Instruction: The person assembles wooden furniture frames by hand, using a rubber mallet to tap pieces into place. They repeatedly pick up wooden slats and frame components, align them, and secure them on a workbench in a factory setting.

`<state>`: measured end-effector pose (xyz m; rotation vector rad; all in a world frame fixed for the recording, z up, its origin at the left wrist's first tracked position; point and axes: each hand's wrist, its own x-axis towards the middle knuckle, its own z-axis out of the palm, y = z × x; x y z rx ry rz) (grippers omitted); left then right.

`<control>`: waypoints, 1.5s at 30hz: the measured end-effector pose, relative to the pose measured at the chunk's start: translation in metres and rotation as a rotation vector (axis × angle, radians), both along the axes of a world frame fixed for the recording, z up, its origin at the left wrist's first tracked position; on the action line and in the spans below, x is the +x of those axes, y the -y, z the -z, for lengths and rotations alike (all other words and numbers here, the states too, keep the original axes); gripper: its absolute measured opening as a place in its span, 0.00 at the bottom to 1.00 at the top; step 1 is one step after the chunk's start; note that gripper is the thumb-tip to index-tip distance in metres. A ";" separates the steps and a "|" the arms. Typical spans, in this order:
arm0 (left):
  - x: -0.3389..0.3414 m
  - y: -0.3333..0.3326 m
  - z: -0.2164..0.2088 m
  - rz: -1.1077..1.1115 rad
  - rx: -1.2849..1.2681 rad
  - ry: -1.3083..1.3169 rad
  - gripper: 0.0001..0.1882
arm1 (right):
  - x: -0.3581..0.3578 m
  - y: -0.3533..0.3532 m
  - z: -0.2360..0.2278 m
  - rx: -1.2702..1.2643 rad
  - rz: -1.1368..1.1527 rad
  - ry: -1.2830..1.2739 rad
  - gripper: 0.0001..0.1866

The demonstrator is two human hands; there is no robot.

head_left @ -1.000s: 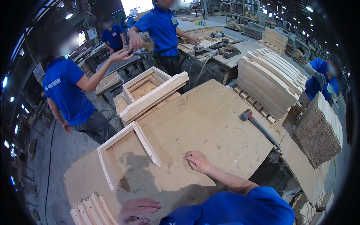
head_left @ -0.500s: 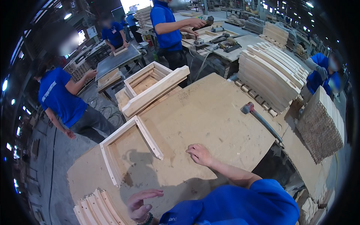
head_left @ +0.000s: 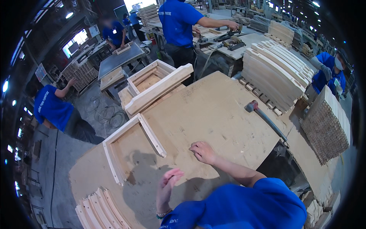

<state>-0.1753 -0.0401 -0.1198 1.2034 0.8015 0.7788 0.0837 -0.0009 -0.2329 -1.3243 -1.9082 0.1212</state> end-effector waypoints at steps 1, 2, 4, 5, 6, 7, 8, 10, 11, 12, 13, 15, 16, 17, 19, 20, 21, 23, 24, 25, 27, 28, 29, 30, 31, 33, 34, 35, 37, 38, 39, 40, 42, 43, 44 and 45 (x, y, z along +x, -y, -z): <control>0.006 0.003 0.007 0.024 -0.042 -0.010 0.18 | -0.001 0.004 0.001 -0.007 0.005 -0.001 0.12; 0.010 0.006 0.012 0.047 -0.084 -0.020 0.18 | -0.002 0.006 0.001 -0.013 0.008 -0.001 0.13; 0.016 0.011 0.018 0.080 -0.112 -0.008 0.18 | -0.001 0.005 0.001 -0.003 0.010 -0.011 0.13; 0.019 0.015 0.019 0.096 -0.129 0.000 0.18 | 0.000 0.006 0.002 -0.001 0.011 -0.016 0.13; 0.020 0.019 0.021 0.098 -0.129 -0.014 0.19 | 0.000 0.006 0.003 0.002 0.012 -0.014 0.13; 0.021 0.022 0.023 0.097 -0.127 -0.027 0.19 | 0.000 0.004 0.002 0.007 0.010 -0.011 0.13; 0.021 0.027 0.025 0.094 -0.125 -0.039 0.19 | 0.000 0.004 0.002 0.012 0.006 -0.008 0.13; 0.020 0.038 0.029 0.045 -0.142 -0.062 0.20 | -0.002 0.007 0.002 -0.010 0.019 0.011 0.12; 0.021 0.044 0.031 0.018 -0.150 -0.075 0.20 | -0.002 0.009 0.002 -0.021 0.025 0.020 0.12; 0.024 0.050 0.033 -0.031 -0.146 -0.092 0.19 | -0.003 0.008 0.002 -0.017 0.019 0.006 0.12; 0.028 0.056 0.035 -0.069 -0.144 -0.107 0.19 | 0.000 0.007 0.002 -0.015 0.025 -0.006 0.13; 0.041 0.066 0.041 -0.119 -0.114 -0.128 0.19 | 0.011 0.009 0.003 -0.029 0.012 -0.050 0.13; 0.045 0.073 0.047 -0.149 -0.092 -0.139 0.18 | 0.013 0.011 0.002 -0.051 -0.024 -0.088 0.13; 0.050 0.079 0.053 -0.172 -0.070 -0.150 0.18 | 0.017 0.015 -0.001 -0.073 -0.054 -0.126 0.13; 0.061 0.093 0.066 -0.262 -0.052 -0.198 0.15 | 0.033 0.031 -0.010 0.002 -0.007 -0.176 0.12; 0.063 0.100 0.073 -0.317 -0.045 -0.225 0.14 | 0.041 0.040 -0.019 0.036 0.007 -0.204 0.12; 0.063 0.105 0.084 -0.395 -0.047 -0.273 0.13 | 0.052 0.051 -0.028 0.027 0.058 -0.190 0.12; 0.068 0.121 0.111 -0.511 -0.062 -0.365 0.12 | 0.100 0.075 -0.032 -0.021 0.195 -0.173 0.12; 0.075 0.127 0.115 -0.525 -0.011 -0.393 0.12 | 0.133 0.086 -0.030 -0.046 0.279 -0.167 0.12; 0.082 0.131 0.116 -0.548 0.047 -0.420 0.13 | 0.164 0.098 -0.031 -0.043 0.363 -0.150 0.14; 0.091 0.135 0.118 -0.583 0.153 -0.447 0.14 | 0.226 0.123 -0.029 0.008 0.564 -0.059 0.16; 0.093 0.131 0.121 -0.594 0.208 -0.442 0.14 | 0.257 0.133 -0.029 0.061 0.685 0.017 0.18; 0.090 0.132 0.123 -0.620 0.255 -0.450 0.14 | 0.279 0.138 -0.033 -0.004 0.777 0.052 0.18; 0.090 0.133 0.123 -0.658 0.287 -0.456 0.14 | 0.296 0.144 -0.035 -0.079 0.864 0.089 0.18; 0.093 0.130 0.122 -0.695 0.322 -0.454 0.14 | 0.309 0.147 -0.034 -0.142 0.897 0.093 0.18; 0.097 0.133 0.121 -0.754 0.361 -0.445 0.14 | 0.328 0.154 -0.030 -0.267 0.960 0.104 0.18; 0.105 0.131 0.119 -0.763 0.372 -0.419 0.14 | 0.343 0.159 -0.024 -0.278 0.923 0.065 0.17; 0.109 0.122 0.117 -0.779 0.403 -0.401 0.14 | 0.346 0.157 -0.020 -0.290 0.936 0.082 0.17; 0.115 0.118 0.115 -0.762 0.454 -0.526 0.14 | 0.355 0.156 -0.016 -0.307 0.976 0.114 0.16; 0.111 0.128 0.115 -0.754 0.456 -0.621 0.15 | 0.348 0.157 -0.011 -0.226 0.965 0.142 0.13; 0.111 0.125 0.115 -0.731 0.448 -0.668 0.14 | 0.345 0.153 -0.011 -0.159 0.966 0.119 0.12; 0.110 0.130 0.112 -0.688 0.418 -0.727 0.14 | 0.343 0.157 -0.007 -0.123 0.974 0.105 0.11; 0.112 0.131 0.102 -0.688 0.409 -0.800 0.15 | 0.330 0.158 -0.006 -0.101 0.993 0.117 0.10; 0.112 0.134 0.101 -0.716 0.418 -0.813 0.15 | 0.325 0.155 -0.009 -0.130 1.014 0.149 0.10; 0.118 0.133 0.103 -0.723 0.434 -0.802 0.15 | 0.327 0.154 -0.011 -0.211 1.027 0.174 0.10; 0.123 0.131 0.102 -0.717 0.416 -0.793 0.15 | 0.334 0.154 -0.011 -0.294 1.059 0.196 0.11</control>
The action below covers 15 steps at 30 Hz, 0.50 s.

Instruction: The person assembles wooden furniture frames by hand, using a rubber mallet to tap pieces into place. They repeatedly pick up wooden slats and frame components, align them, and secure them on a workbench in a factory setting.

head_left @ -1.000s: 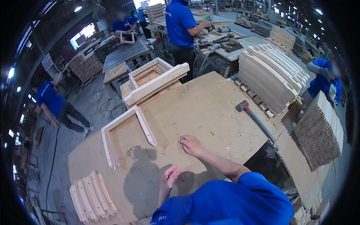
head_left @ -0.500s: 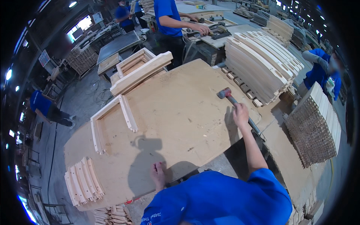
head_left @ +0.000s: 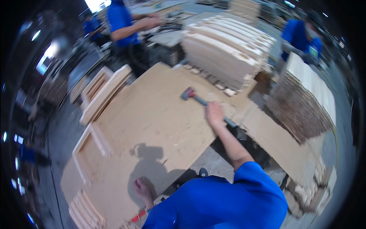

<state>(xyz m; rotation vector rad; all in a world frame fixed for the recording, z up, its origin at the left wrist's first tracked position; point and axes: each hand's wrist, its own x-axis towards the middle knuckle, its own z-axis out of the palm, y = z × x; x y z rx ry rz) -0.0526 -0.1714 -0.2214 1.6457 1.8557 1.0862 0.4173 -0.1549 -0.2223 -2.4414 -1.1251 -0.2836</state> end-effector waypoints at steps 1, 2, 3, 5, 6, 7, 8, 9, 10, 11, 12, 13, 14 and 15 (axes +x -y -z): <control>0.004 -0.001 -0.001 0.007 -0.017 0.012 0.16 | 0.005 0.001 0.002 0.030 -0.003 0.034 0.10; 0.003 0.002 0.000 -0.011 0.000 -0.019 0.16 | 0.002 -0.001 0.001 0.045 -0.015 -0.020 0.10; 0.001 0.004 -0.002 -0.035 0.026 -0.051 0.16 | -0.003 -0.004 0.000 0.071 -0.013 -0.046 0.10; -0.013 0.007 -0.008 0.082 -0.060 -0.059 0.18 | -0.005 -0.003 0.000 0.102 -0.049 -0.028 0.10; -0.015 0.005 -0.011 0.124 -0.096 -0.062 0.19 | -0.006 -0.004 0.001 0.134 -0.071 -0.010 0.10; -0.015 0.000 -0.014 0.178 -0.131 -0.064 0.20 | -0.005 -0.002 0.004 0.167 -0.084 0.013 0.10; -0.013 -0.005 -0.014 0.219 -0.151 -0.077 0.20 | -0.004 0.000 0.005 0.159 -0.083 0.007 0.11; -0.005 -0.012 -0.013 0.255 -0.160 -0.078 0.20 | 0.000 0.002 0.004 0.153 -0.084 0.003 0.12; 0.002 -0.019 -0.011 0.292 -0.177 -0.079 0.20 | 0.004 0.004 0.002 0.158 -0.077 0.004 0.13; 0.009 -0.025 -0.007 0.316 -0.193 -0.081 0.20 | 0.006 0.008 0.001 0.156 -0.078 0.001 0.15; 0.016 -0.031 -0.004 0.345 -0.194 -0.073 0.20 | 0.012 0.018 -0.001 0.155 -0.072 -0.001 0.16; 0.019 -0.035 -0.001 0.353 -0.193 -0.068 0.20 | 0.012 0.027 -0.001 0.241 -0.067 0.029 0.18; 0.018 -0.038 0.000 0.356 -0.188 -0.064 0.20 | 0.005 0.033 -0.005 0.330 -0.073 0.050 0.20; 0.022 -0.044 0.001 0.368 -0.176 -0.049 0.20 | 0.001 0.041 -0.010 0.418 -0.071 0.074 0.22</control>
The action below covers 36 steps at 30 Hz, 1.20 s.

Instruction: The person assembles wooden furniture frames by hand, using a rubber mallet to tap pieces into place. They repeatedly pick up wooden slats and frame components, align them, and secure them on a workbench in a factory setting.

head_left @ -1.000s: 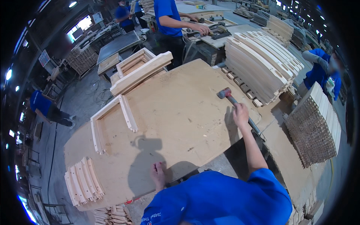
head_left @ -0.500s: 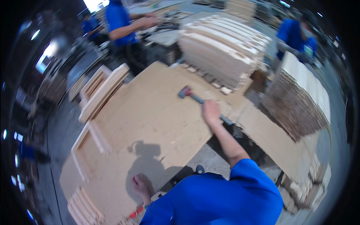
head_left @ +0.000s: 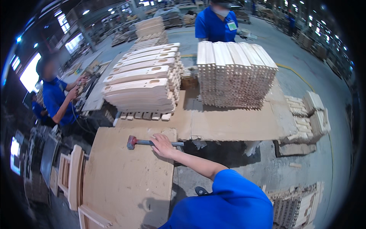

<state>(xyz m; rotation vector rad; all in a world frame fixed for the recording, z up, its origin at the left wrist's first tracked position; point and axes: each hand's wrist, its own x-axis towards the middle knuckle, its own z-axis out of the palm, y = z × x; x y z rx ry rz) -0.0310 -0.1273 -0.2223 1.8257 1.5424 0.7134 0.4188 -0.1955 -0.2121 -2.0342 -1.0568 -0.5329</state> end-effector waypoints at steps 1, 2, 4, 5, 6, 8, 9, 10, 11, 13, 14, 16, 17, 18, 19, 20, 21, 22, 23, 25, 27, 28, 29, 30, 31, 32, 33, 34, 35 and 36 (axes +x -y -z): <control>-0.003 -0.005 -0.001 -0.004 0.008 0.021 0.20 | -0.007 0.011 -0.004 0.021 0.003 -0.045 0.23; -0.004 -0.008 0.000 -0.013 0.026 0.063 0.20 | -0.009 0.028 -0.009 0.046 -0.008 -0.075 0.24; 0.005 -0.025 -0.004 0.038 0.076 0.224 0.20 | 0.001 0.074 -0.016 0.089 0.051 -0.142 0.23; 0.019 -0.039 -0.007 0.110 0.099 0.341 0.20 | 0.012 0.106 -0.016 0.104 0.126 -0.177 0.22; 0.036 -0.049 -0.008 0.171 0.113 0.426 0.20 | 0.025 0.137 -0.020 0.155 0.209 -0.228 0.21; 0.126 -0.024 -0.064 0.274 0.205 0.457 0.18 | 0.046 0.195 -0.034 0.227 0.380 -0.212 0.18; 0.159 -0.022 -0.073 0.324 0.176 0.496 0.17 | 0.051 0.217 -0.041 0.258 0.454 -0.152 0.17; 0.186 -0.021 -0.084 0.370 0.160 0.537 0.16 | 0.051 0.231 -0.047 0.266 0.484 -0.156 0.17; 0.212 -0.012 -0.093 0.416 0.145 0.516 0.15 | 0.053 0.243 -0.051 0.267 0.509 -0.152 0.17; 0.261 0.006 -0.100 0.567 0.143 0.467 0.13 | 0.063 0.269 -0.045 0.220 0.548 -0.165 0.16; 0.286 0.016 -0.096 0.672 0.154 0.435 0.13 | 0.064 0.282 -0.027 0.168 0.564 -0.186 0.17; 0.326 0.035 -0.075 0.775 0.169 0.341 0.12 | 0.068 0.311 0.012 0.040 0.630 -0.169 0.15; 0.340 0.045 -0.058 0.766 0.173 0.274 0.11 | 0.069 0.325 0.032 -0.036 0.671 -0.133 0.13; 0.350 0.053 -0.039 0.748 0.181 0.206 0.11 | 0.069 0.335 0.047 -0.072 0.687 -0.083 0.14; 0.355 0.058 -0.016 0.644 0.203 0.242 0.11 | 0.069 0.346 0.060 -0.098 0.713 -0.033 0.14; 0.352 0.060 0.001 0.535 0.229 0.273 0.11 | 0.069 0.355 0.071 -0.103 0.685 -0.106 0.15; 0.355 0.060 0.016 0.425 0.253 0.307 0.11 | 0.073 0.363 0.080 -0.110 0.656 -0.175 0.16; 0.367 0.063 0.018 0.429 0.216 0.298 0.11 | 0.075 0.373 0.088 -0.147 0.665 -0.174 0.17; 0.358 0.060 0.016 0.389 0.198 0.287 0.12 | 0.077 0.370 0.089 -0.176 0.627 -0.169 0.17; 0.352 0.062 0.015 0.341 0.198 0.236 0.12 | 0.075 0.371 0.089 -0.224 0.594 -0.168 0.18; 0.357 0.064 0.015 0.318 0.255 0.176 0.12 | 0.077 0.371 0.090 -0.239 0.596 -0.155 0.18; 0.359 0.066 0.015 0.321 0.246 0.180 0.12 | 0.078 0.373 0.092 -0.222 0.599 -0.155 0.18; 0.359 0.066 0.014 0.317 0.243 0.183 0.12 | 0.080 0.372 0.092 -0.212 0.602 -0.157 0.18; 0.359 0.066 0.013 0.314 0.240 0.186 0.12 | 0.082 0.371 0.091 -0.202 0.606 -0.160 0.18; 0.360 0.065 0.015 0.297 0.286 0.132 0.12 | 0.080 0.371 0.093 -0.196 0.616 -0.170 0.18; 0.363 0.064 0.016 0.281 0.333 0.076 0.12 | 0.080 0.371 0.095 -0.203 0.635 -0.165 0.18; 0.364 0.063 0.018 0.266 0.379 0.020 0.12 | 0.083 0.371 0.096 -0.200 0.633 -0.171 0.18; 0.364 0.065 0.018 0.262 0.358 0.019 0.12 | 0.082 0.372 0.096 -0.203 0.638 -0.176 0.18; 0.364 0.067 0.017 0.261 0.338 0.018 0.12 | 0.082 0.373 0.096 -0.206 0.645 -0.182 0.18; 0.364 0.068 0.015 0.261 0.318 0.017 0.12 | 0.083 0.372 0.097 -0.205 0.640 -0.184 0.18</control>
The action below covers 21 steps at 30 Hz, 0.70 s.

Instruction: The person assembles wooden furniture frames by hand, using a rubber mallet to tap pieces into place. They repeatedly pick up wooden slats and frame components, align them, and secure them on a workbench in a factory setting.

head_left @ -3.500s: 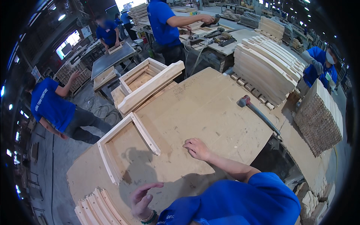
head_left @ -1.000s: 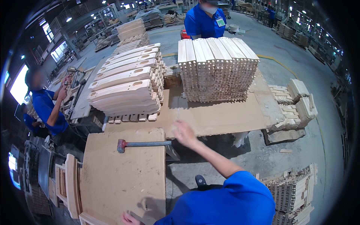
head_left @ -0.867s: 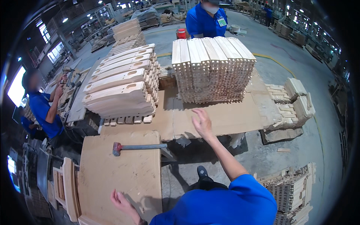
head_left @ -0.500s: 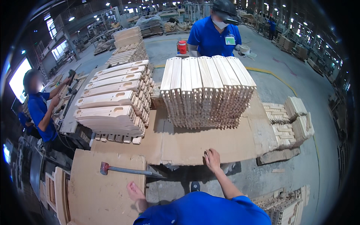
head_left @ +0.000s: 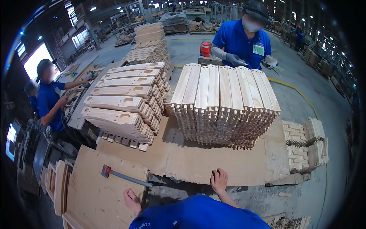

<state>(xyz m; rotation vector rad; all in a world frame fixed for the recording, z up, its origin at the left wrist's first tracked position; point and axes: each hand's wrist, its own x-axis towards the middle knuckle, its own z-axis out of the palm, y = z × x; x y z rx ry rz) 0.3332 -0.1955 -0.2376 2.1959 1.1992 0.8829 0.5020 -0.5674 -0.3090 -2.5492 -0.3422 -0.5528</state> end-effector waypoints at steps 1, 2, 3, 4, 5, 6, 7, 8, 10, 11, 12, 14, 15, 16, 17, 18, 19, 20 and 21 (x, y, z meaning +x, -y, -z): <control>0.000 0.000 0.000 0.014 -0.018 0.006 0.12 | 0.002 0.000 0.000 0.001 0.003 0.002 0.18; -0.001 -0.001 -0.001 0.030 -0.035 0.013 0.12 | 0.003 -0.001 -0.001 0.003 0.007 0.004 0.18; -0.001 -0.002 -0.002 0.047 -0.051 0.019 0.12 | 0.004 -0.002 -0.001 0.015 0.008 0.010 0.17; -0.001 -0.002 -0.002 0.055 -0.049 0.009 0.13 | 0.003 -0.002 -0.001 0.020 0.013 0.014 0.17; -0.001 -0.002 -0.001 0.065 -0.047 -0.001 0.13 | 0.002 0.000 -0.001 0.025 0.019 0.018 0.17; 0.001 -0.002 -0.001 0.074 -0.045 -0.011 0.13 | 0.002 0.001 -0.001 0.022 0.022 0.019 0.17; 0.001 -0.003 -0.001 0.078 -0.022 -0.004 0.13 | 0.003 0.000 -0.002 0.028 0.020 0.019 0.16; 0.001 -0.003 0.000 0.082 0.000 0.004 0.13 | 0.003 -0.001 -0.002 0.033 0.018 0.018 0.16; 0.002 -0.004 0.000 0.091 0.017 0.013 0.14 | 0.003 -0.001 -0.003 0.032 0.025 0.020 0.17; 0.002 -0.004 0.000 0.095 0.013 0.015 0.14 | 0.003 -0.001 -0.003 0.031 0.029 0.023 0.17; 0.001 -0.004 0.000 0.098 0.008 0.016 0.14 | 0.003 -0.001 -0.002 0.031 0.028 0.013 0.17; 0.000 -0.003 -0.001 0.084 -0.027 -0.010 0.14 | 0.004 0.000 -0.002 0.026 0.030 -0.002 0.17; 0.001 -0.003 -0.001 0.075 -0.045 -0.024 0.14 | 0.004 0.000 -0.002 0.024 0.035 -0.003 0.18; 0.001 -0.003 -0.001 0.080 -0.042 -0.020 0.15 | 0.004 -0.001 -0.002 0.025 0.033 -0.002 0.18; 0.001 -0.004 -0.001 0.084 -0.040 -0.015 0.15 | 0.004 -0.001 -0.002 0.026 0.031 -0.001 0.18; 0.000 -0.005 -0.002 0.088 -0.038 -0.011 0.15 | 0.004 -0.001 -0.003 0.023 0.030 -0.005 0.18; 0.001 -0.005 -0.001 0.085 -0.040 -0.011 0.15 | 0.004 -0.001 -0.003 0.019 0.031 -0.009 0.18; 0.001 -0.005 -0.001 0.081 -0.042 -0.011 0.15 | 0.004 -0.001 -0.003 0.015 0.030 -0.012 0.18; 0.001 -0.005 -0.001 0.077 -0.044 -0.012 0.15 | 0.003 0.000 -0.003 0.014 0.032 -0.015 0.18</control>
